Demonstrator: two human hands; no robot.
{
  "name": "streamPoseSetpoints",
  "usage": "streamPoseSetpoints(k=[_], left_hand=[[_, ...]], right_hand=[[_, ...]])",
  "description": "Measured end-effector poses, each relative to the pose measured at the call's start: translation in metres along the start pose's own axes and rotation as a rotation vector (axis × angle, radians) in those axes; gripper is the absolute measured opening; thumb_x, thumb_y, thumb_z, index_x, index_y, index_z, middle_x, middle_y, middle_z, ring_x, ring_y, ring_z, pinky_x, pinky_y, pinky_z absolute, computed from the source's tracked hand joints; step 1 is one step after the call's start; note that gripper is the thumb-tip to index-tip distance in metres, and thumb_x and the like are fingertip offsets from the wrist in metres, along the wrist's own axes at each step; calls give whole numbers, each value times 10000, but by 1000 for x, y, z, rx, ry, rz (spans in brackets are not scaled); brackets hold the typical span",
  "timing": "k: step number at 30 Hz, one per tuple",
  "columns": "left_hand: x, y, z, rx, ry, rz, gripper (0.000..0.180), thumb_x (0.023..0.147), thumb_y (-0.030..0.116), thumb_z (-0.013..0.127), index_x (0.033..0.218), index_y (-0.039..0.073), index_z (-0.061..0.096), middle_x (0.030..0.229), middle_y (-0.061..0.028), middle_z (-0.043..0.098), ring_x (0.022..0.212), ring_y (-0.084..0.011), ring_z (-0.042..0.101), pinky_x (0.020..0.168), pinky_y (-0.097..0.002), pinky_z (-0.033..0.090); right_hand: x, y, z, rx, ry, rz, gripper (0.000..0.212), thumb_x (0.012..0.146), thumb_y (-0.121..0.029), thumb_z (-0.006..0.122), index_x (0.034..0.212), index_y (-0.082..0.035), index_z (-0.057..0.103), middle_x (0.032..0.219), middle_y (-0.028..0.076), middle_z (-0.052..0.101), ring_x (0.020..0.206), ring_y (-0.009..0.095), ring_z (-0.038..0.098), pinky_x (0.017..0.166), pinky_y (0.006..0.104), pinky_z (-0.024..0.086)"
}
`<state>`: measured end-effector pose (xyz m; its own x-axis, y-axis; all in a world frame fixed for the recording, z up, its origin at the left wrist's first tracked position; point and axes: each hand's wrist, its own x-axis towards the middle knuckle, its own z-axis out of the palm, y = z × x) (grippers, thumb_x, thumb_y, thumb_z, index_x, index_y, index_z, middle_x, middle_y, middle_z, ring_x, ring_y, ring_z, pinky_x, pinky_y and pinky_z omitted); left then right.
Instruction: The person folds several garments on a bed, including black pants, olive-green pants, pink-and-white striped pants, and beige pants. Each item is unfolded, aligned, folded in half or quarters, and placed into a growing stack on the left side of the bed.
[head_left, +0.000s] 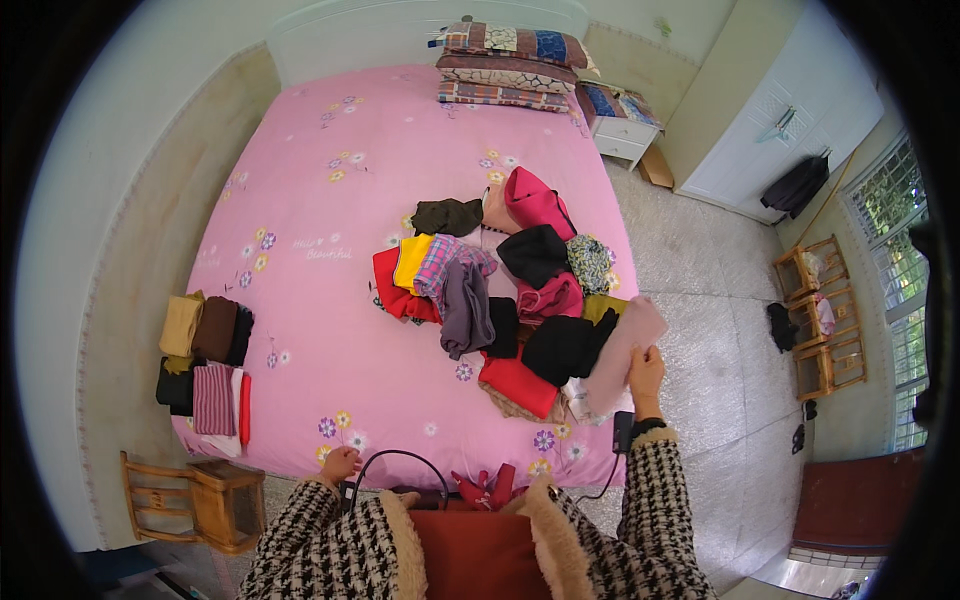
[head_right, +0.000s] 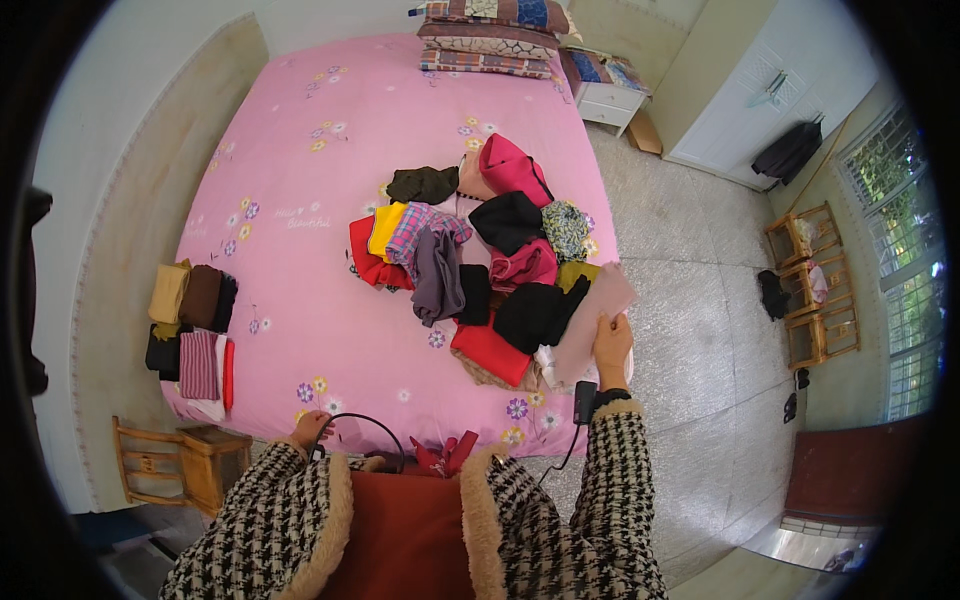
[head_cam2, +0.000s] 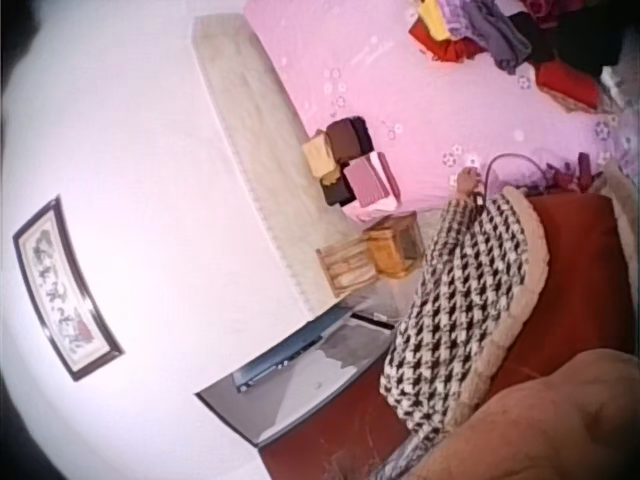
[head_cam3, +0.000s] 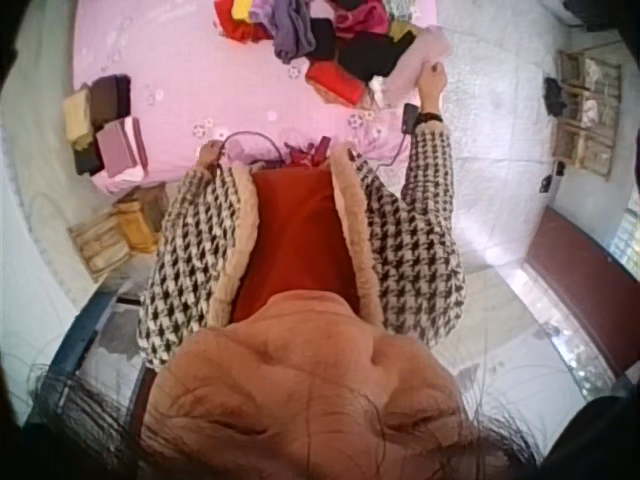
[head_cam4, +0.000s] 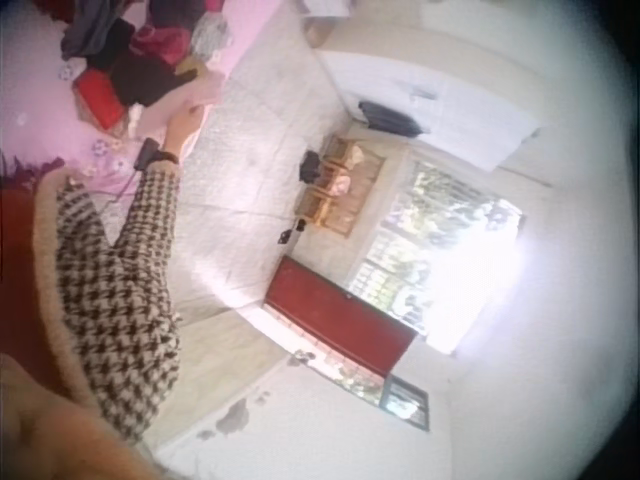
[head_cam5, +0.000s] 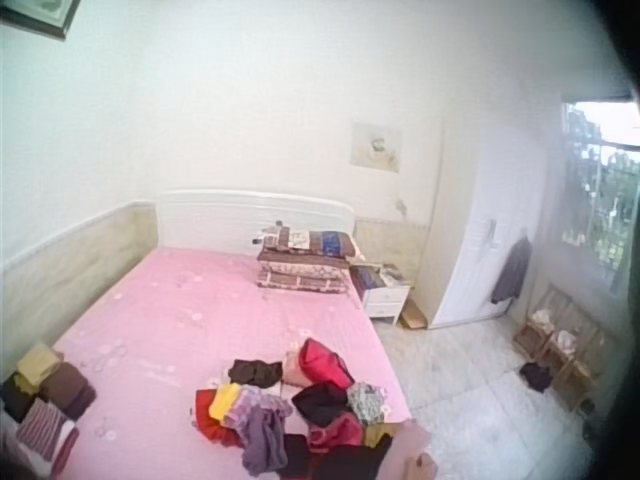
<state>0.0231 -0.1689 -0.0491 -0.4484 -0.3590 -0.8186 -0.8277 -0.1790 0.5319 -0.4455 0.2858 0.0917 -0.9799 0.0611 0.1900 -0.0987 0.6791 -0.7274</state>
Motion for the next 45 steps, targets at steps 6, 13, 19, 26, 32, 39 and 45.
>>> streamPoseSetpoints(k=[6,13,19,26,32,39,45], left_hand=[[12,20,-11,-43,-20,21,310,922,235,492,1102,-11,549,916,-113,639,726,-176,623,597,-296,505],[12,11,-39,-153,-29,-4,287,921,221,486,1085,-5,548,896,-109,630,709,-185,617,589,-290,505],[16,22,-64,-228,15,12,270,913,243,505,1044,14,562,900,-100,632,702,-167,612,589,-281,500],[10,123,-48,-252,-82,263,260,924,226,507,1068,20,571,904,-74,625,728,-141,600,618,-255,489],[-30,238,6,-60,-367,428,361,953,279,464,1200,22,522,1051,-80,613,876,-150,596,772,-282,492],[-78,308,61,-527,-771,522,507,966,420,399,1300,40,441,1171,-78,579,977,-139,578,890,-294,457],[-109,334,38,33,-237,813,441,921,410,512,1002,-5,640,847,-71,653,783,-128,595,746,-281,483]], right_hand=[[7,-43,-23,-87,20,-136,374,864,-239,593,651,-3,395,576,106,381,563,161,351,521,358,355],[2,-83,-29,-171,-35,-197,342,897,-267,564,673,-19,486,571,77,393,538,170,416,528,357,371],[-5,-131,-47,309,-312,-4,326,927,-237,539,653,-67,491,642,-72,428,596,58,354,528,237,304],[-24,-180,-23,528,-488,108,324,935,-267,540,652,-121,477,623,-96,378,554,21,312,492,210,258],[-25,-233,-15,692,-576,210,273,934,-287,546,707,-138,517,595,-105,389,504,17,325,471,189,259],[-43,-277,3,935,-678,210,246,935,-325,544,769,-142,539,601,-90,456,502,10,382,459,166,311],[-42,-254,16,632,-564,201,280,937,-291,543,722,-111,529,604,-57,469,499,21,377,457,173,297]])
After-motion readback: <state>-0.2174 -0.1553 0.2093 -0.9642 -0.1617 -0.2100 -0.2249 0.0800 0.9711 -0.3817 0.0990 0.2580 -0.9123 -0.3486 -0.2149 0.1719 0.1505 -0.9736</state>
